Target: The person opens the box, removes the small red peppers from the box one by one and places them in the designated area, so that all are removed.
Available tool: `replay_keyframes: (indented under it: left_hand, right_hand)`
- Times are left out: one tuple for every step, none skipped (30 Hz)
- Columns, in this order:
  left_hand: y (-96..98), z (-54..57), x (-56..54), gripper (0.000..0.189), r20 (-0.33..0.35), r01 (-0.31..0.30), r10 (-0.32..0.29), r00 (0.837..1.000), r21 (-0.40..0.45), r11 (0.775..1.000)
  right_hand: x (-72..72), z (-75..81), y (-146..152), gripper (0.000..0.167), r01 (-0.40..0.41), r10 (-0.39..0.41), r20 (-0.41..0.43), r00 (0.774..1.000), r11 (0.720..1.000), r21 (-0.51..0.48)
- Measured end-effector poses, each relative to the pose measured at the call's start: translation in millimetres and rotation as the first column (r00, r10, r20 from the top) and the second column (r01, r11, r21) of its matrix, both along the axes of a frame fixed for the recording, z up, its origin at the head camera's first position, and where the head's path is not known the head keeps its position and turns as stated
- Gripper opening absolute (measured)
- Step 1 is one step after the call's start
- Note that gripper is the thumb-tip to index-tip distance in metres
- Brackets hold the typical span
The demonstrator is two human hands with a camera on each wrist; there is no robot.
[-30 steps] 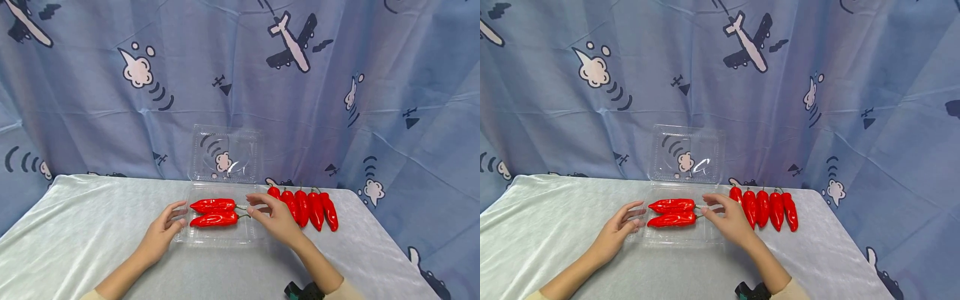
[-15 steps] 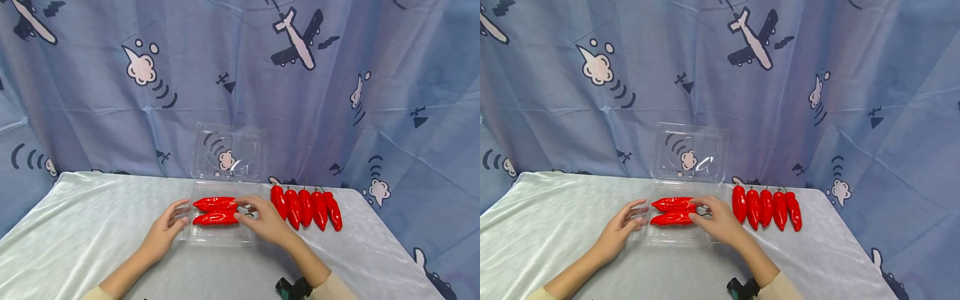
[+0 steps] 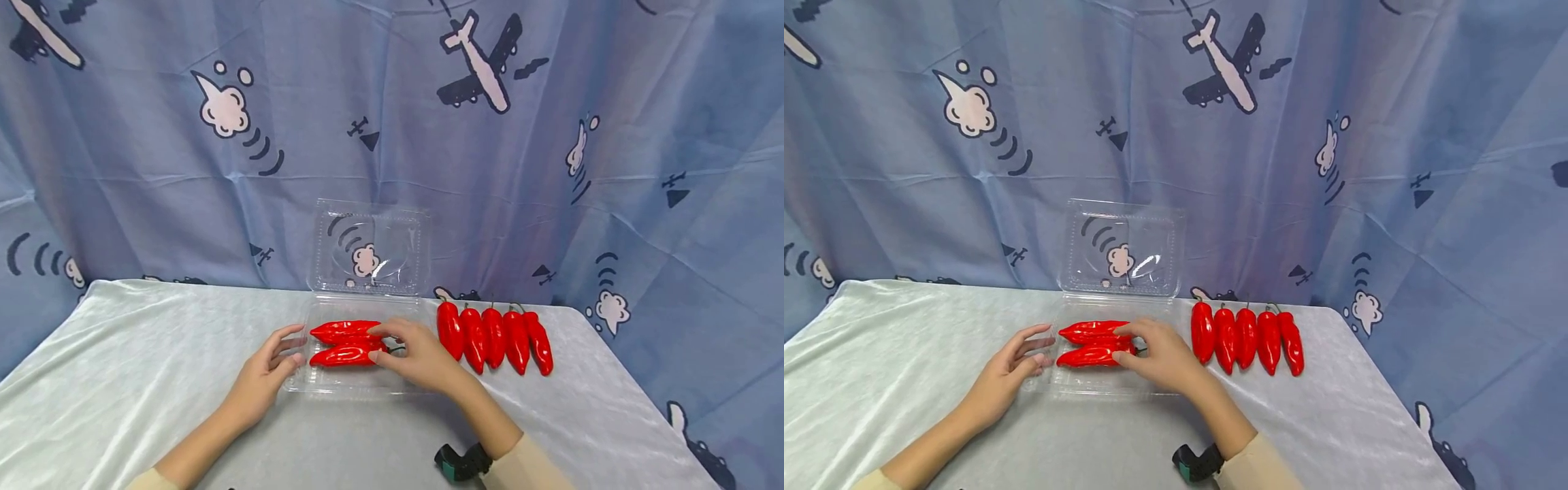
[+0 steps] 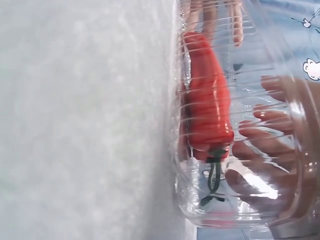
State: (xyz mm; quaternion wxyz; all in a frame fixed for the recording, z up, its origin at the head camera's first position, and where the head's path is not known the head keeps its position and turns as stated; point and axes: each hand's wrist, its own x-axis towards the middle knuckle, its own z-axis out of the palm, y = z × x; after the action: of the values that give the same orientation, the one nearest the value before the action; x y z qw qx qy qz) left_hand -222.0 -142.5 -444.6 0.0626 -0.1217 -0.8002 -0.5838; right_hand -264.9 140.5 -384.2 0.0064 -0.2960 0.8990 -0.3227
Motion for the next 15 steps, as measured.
replay_keyframes:
  left_hand:
    - [-0.5, 0.4, 0.0, 0.046, -0.001, 0.001, -0.001, 1.0, -0.001, 1.0]
    - [-0.9, 0.3, -0.2, 0.046, 0.002, 0.002, -0.002, 1.0, 0.0, 1.0]
    - [-1.3, 0.4, -0.3, 0.046, 0.0, 0.005, -0.005, 1.0, -0.001, 1.0]
    - [-1.5, 0.4, -0.4, 0.046, -0.002, 0.007, -0.007, 1.0, -0.002, 1.0]
    - [-1.8, 0.3, -0.4, 0.046, -0.002, 0.006, -0.006, 1.0, -0.004, 1.0]
    - [-2.1, 0.0, -0.4, 0.046, -0.001, 0.007, -0.007, 1.0, -0.006, 1.0]
    - [-2.4, 0.0, -0.3, 0.046, -0.001, 0.005, -0.005, 1.0, -0.007, 1.0]
    - [-2.6, -0.2, -0.3, 0.046, -0.002, 0.005, -0.005, 1.0, -0.006, 1.0]
    - [-2.7, -0.3, -0.3, 0.046, -0.004, 0.004, -0.004, 1.0, -0.006, 1.0]
    - [-2.7, -0.3, -0.1, 0.046, -0.006, 0.006, -0.006, 1.0, -0.001, 1.0]
    - [-2.6, -0.4, -0.2, 0.046, -0.006, 0.007, -0.007, 1.0, 0.002, 1.0]
    - [-2.6, -0.5, -0.3, 0.046, -0.006, 0.01, -0.01, 1.0, 0.006, 1.0]
    - [-2.4, -0.6, -0.4, 0.046, -0.006, 0.012, -0.012, 1.0, 0.01, 1.0]
    - [-2.3, -0.8, -0.5, 0.046, -0.006, 0.014, -0.014, 1.0, 0.012, 1.0]
    - [-2.0, -0.9, -0.5, 0.047, -0.006, 0.015, -0.015, 1.0, 0.015, 1.0]
  right_hand:
    - [0.1, -0.7, -0.4, 0.038, 0.001, 0.0, -0.005, 1.0, 1.0, 0.009]
    - [0.4, -1.4, -0.7, 0.038, 0.003, -0.002, -0.012, 1.0, 1.0, 0.023]
    - [0.7, -2.0, -1.1, 0.039, 0.007, -0.006, -0.021, 1.0, 0.999, 0.037]
    - [1.3, -2.2, -1.5, 0.039, 0.011, -0.01, -0.026, 1.0, 0.999, 0.048]
    - [1.6, -2.6, -1.9, 0.04, 0.015, -0.014, -0.027, 1.0, 0.998, 0.06]
    - [1.9, -2.9, -2.4, 0.04, 0.016, -0.014, -0.032, 0.999, 0.997, 0.069]
    - [2.1, -3.2, -3.0, 0.04, 0.017, -0.015, -0.035, 0.999, 0.997, 0.077]
    - [2.3, -3.3, -3.5, 0.041, 0.018, -0.015, -0.036, 0.999, 0.996, 0.085]
    - [2.5, -3.4, -3.9, 0.041, 0.02, -0.017, -0.036, 0.999, 0.996, 0.092]
    - [2.5, -3.5, -4.2, 0.042, 0.021, -0.018, -0.033, 0.999, 0.995, 0.101]
    - [2.4, -3.7, -4.3, 0.043, 0.024, -0.021, -0.029, 0.999, 0.993, 0.113]
    - [2.3, -3.7, -4.3, 0.043, 0.026, -0.023, -0.026, 0.999, 0.992, 0.125]
    - [2.3, -3.5, -4.3, 0.044, 0.029, -0.027, -0.022, 0.999, 0.99, 0.136]
    - [2.3, -3.4, -4.1, 0.045, 0.031, -0.029, -0.019, 0.999, 0.988, 0.15]
    - [2.4, -3.4, -3.9, 0.046, 0.033, -0.031, -0.016, 0.999, 0.986, 0.161]
